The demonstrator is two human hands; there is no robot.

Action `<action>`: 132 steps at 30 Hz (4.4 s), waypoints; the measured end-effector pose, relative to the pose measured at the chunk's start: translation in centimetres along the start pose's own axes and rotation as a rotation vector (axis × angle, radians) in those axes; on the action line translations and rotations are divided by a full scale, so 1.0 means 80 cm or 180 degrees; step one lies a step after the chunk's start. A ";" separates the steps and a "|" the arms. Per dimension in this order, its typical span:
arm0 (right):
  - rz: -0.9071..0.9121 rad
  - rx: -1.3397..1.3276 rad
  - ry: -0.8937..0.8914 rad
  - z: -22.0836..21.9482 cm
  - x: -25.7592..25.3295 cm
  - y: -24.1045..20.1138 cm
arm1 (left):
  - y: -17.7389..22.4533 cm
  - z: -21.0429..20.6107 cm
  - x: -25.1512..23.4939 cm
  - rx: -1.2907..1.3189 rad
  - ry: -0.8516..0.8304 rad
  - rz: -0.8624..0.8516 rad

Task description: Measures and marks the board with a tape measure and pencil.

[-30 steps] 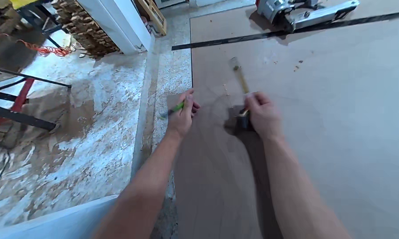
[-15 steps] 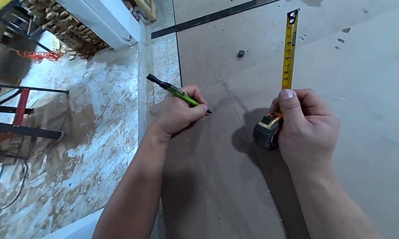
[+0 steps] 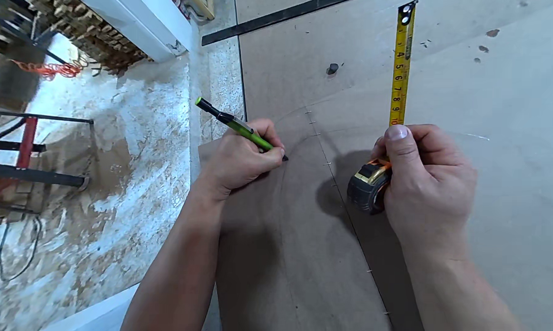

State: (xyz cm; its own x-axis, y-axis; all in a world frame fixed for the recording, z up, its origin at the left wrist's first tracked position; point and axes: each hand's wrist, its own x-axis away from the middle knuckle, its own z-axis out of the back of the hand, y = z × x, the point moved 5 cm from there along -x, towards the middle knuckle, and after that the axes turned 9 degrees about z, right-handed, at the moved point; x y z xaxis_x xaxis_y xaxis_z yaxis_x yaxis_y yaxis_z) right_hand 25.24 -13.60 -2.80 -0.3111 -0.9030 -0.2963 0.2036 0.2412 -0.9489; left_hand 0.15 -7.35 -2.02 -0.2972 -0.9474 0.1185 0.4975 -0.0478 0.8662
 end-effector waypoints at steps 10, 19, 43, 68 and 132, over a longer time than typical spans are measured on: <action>-0.0008 0.0049 0.0000 0.000 0.000 0.001 | -0.002 0.000 0.000 0.0138 0.0132 0.0123; 0.0012 0.0069 -0.0006 0.000 0.001 0.000 | -0.004 0.000 0.000 0.0089 0.0246 0.0220; 0.0201 -0.0055 -0.0075 -0.004 -0.003 -0.001 | 0.001 -0.005 -0.004 0.0378 0.0332 0.0401; 0.0223 -0.0144 -0.0043 -0.004 -0.006 0.001 | 0.002 -0.001 -0.004 -0.0089 0.0074 0.0014; -0.0634 0.3575 -0.3215 -0.112 -0.036 -0.036 | -0.021 0.026 -0.004 -0.0480 0.0618 -0.0365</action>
State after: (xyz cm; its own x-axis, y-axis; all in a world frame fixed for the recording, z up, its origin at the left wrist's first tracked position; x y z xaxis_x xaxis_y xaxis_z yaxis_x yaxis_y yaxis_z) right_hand 17.23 -8.47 -0.18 0.2323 -0.8568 0.4604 0.9593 0.1238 -0.2536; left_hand -2.33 -6.32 -2.51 -0.2039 -0.9754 -0.0842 0.5897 -0.1911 0.7847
